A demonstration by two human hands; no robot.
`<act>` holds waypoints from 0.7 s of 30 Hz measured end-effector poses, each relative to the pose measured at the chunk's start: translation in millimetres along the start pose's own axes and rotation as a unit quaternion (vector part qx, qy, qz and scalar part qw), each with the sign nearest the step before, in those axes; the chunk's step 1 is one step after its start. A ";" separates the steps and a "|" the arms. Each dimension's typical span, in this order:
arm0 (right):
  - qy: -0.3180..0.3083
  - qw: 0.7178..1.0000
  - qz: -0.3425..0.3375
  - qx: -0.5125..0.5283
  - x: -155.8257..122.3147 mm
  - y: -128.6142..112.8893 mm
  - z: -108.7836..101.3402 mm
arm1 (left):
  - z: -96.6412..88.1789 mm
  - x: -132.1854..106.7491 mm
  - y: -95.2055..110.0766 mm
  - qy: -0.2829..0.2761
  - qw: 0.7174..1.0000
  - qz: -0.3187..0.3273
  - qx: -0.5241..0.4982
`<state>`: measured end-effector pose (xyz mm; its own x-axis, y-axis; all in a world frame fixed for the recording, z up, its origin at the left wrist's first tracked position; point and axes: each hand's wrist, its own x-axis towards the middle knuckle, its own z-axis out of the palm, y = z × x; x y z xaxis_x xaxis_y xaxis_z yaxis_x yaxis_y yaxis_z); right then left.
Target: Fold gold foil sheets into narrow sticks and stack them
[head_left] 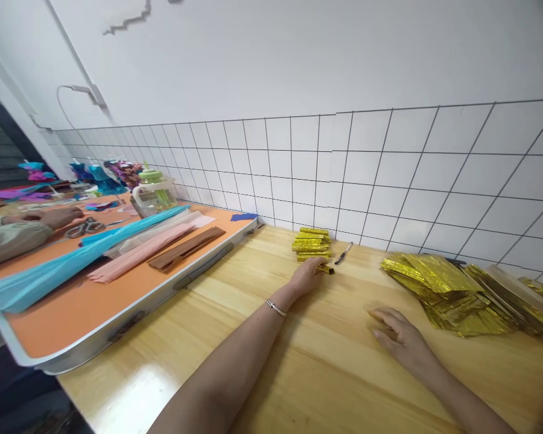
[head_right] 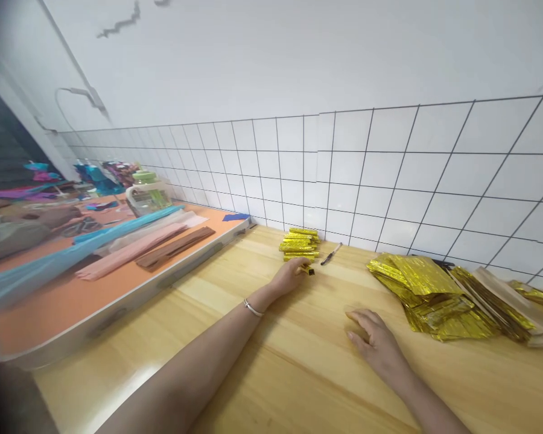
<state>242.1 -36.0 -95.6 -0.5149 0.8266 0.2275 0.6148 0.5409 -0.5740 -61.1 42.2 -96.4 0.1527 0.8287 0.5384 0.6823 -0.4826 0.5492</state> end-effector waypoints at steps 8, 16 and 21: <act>-0.013 1.000 -0.022 -0.014 -2.0 3.2 2.4 | -17.0 28.2 1.6 0.049 0.998 0.014 0.041; -0.018 0.999 -0.030 -0.021 -1.3 -1.5 1.1 | -50.7 92.8 -33.7 0.041 0.992 0.003 0.120; -0.019 0.999 -0.037 -0.024 -0.4 -5.4 -0.2 | -42.1 105.3 -61.8 0.016 0.987 -0.023 0.159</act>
<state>239.0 -39.2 -92.4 -0.5813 0.7784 0.2371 0.6016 0.6074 -0.5188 -117.2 147.4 -46.7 0.0980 0.8356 0.5406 0.8783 -0.3280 0.3478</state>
